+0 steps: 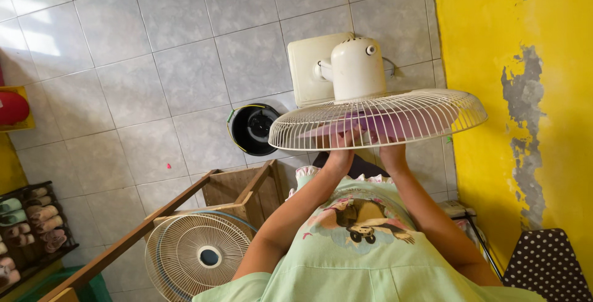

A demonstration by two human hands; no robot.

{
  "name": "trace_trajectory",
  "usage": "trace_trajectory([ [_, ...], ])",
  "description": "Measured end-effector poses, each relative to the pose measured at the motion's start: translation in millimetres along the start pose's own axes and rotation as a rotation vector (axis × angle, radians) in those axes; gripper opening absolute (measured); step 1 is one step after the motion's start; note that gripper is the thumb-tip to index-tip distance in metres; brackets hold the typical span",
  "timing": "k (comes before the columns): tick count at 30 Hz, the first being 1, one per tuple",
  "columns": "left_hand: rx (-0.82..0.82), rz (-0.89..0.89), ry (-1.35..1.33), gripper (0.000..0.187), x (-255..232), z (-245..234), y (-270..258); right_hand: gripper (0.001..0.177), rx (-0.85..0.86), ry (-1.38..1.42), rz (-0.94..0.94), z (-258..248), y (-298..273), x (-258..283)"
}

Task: The person assembles a standing electric fan by attaching the front grille, inserting the purple fan blade, securing it with a nut, and then attaching the rear grille. The person then plugs the fan into a wall socket.

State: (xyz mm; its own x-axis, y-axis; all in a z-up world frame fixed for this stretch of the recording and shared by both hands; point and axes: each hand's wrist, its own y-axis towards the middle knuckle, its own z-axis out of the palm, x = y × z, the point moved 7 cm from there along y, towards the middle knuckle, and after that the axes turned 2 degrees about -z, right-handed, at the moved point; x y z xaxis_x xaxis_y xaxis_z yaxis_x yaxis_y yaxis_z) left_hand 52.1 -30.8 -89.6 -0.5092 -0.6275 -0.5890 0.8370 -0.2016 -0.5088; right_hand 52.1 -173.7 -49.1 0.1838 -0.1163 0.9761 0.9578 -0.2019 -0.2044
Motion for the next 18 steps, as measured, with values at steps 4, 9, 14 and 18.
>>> trace_trajectory([
  [4, 0.027, -0.005, -0.049, 0.063, 7, -6, -1, 0.027, 0.093, -0.332, -0.253, 1, -4, 7],
  [9, -0.105, 0.133, 0.122, 0.057, 7, -11, -4, 0.033, 0.278, -0.283, 0.017, 2, -8, -6],
  [14, -0.088, 0.125, 0.140, 0.043, 4, -5, -7, 0.039, 0.281, -0.264, -0.074, 9, -2, 28],
  [18, -0.080, 0.074, -0.031, 0.040, -4, 8, -5, 0.026, 0.159, -0.449, -0.166, 16, 2, 59],
])
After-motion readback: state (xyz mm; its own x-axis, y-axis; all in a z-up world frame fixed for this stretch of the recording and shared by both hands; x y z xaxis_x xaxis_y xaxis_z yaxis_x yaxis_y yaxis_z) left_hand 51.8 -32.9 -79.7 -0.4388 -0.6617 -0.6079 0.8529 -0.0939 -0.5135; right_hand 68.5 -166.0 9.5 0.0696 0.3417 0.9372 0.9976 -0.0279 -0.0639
